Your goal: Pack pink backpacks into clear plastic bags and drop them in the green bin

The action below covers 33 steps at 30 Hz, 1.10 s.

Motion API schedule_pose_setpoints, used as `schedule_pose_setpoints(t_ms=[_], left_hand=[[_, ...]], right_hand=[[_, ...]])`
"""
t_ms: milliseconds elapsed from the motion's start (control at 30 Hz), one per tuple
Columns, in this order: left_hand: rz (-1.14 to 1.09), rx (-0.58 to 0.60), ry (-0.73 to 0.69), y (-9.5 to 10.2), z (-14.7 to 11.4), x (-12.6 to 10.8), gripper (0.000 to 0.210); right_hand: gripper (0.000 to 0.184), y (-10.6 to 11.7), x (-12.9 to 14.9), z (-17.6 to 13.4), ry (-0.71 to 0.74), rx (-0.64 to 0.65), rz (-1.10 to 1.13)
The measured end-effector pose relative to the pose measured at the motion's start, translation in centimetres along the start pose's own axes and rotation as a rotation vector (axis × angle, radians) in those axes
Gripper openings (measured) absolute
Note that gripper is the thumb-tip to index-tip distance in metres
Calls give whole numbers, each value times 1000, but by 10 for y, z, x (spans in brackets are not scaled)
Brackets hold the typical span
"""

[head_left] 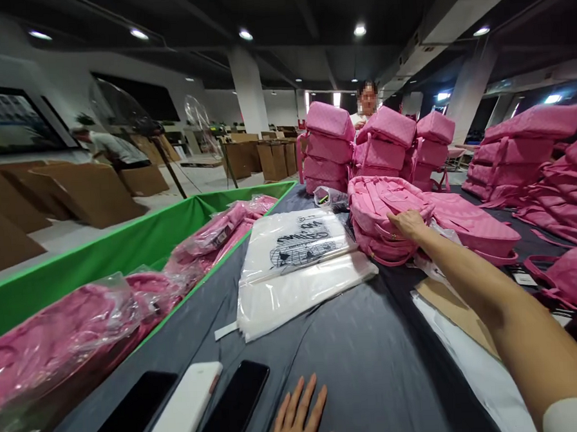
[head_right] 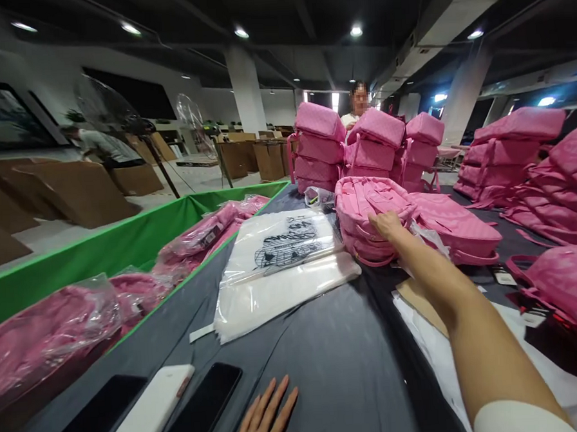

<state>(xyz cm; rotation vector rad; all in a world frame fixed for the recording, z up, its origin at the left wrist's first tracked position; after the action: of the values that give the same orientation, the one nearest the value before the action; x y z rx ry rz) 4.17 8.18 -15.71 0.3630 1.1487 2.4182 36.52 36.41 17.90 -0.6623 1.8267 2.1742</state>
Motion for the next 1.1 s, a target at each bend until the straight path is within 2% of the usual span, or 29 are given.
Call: schedule_pose_setpoints(t_ms=[67, 100, 200, 267, 300, 367, 400, 433, 500, 567, 633, 700, 767, 800, 867, 933, 1000, 1033, 1100], left_hand=[[-80, 22, 5, 9, 6, 2, 67], [-151, 62, 55, 12, 9, 2, 62], [-501, 203, 330, 21, 19, 1, 50], [-837, 207, 605, 33, 32, -3, 55], [-1040, 181, 763, 40, 41, -6, 60], [-1473, 117, 1072, 58, 60, -14, 72], [-1669, 95, 1192, 69, 70, -20, 75], [-1814, 79, 1276, 79, 78, -25, 76], [-1912, 74, 1369, 96, 83, -29, 76], [-1814, 111, 1407, 104, 71, -27, 84], [-1685, 157, 1422, 106, 46, -25, 94], [-1618, 191, 1400, 109, 19, -25, 97], [-1537, 212, 1336, 115, -1, -24, 94], [-1440, 220, 1282, 120, -6, -23, 90], [-1096, 188, 1119, 136, -7, -18, 78], [-683, 83, 878, 153, 9, -18, 67], [-412, -15, 618, 161, 41, -29, 63], [-359, -19, 506, 158, 60, -36, 63], [-372, 97, 335, 140, 100, -53, 67]], right_hand=[[37, 33, 3, -35, 50, 7, -24], [35, 48, 7, -57, 84, 10, -32], [30, 80, 27, -136, 191, 28, -41], [29, 87, 51, -201, 311, -1, -26], [31, 86, 67, -237, 408, -55, -6], [40, 78, 107, -312, 625, -283, 61], [42, 71, 128, -347, 687, -403, 109], [45, 59, 149, -379, 727, -455, 164], [42, 32, 190, -428, 792, -478, 297], [29, 9, 220, -454, 895, -420, 436], [15, -3, 224, -446, 885, -340, 589], [16, -8, 201, -407, 685, -305, 727], [29, -15, 168, -357, 422, -326, 796], [39, -22, 156, -335, 345, -304, 778], [56, -43, 150, -302, 238, -203, 695], [58, -65, 165, -289, 217, -100, 592], [55, -82, 184, -290, 235, -68, 515], [53, -87, 190, -292, 249, -75, 490], [50, -89, 188, -289, 299, -81, 474]])
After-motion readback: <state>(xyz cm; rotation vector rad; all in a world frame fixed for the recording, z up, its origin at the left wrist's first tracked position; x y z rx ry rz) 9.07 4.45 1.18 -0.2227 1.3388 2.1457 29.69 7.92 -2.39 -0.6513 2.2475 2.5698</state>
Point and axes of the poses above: each hand's wrist, its own z-axis towards the middle knuckle, its own y-axis out of the back of the hand, x = y × z, the point moved 4 cm from there along z, towards the middle knuckle, and after that the axes turned 3 degrees about -x, right-handed, at the moved point
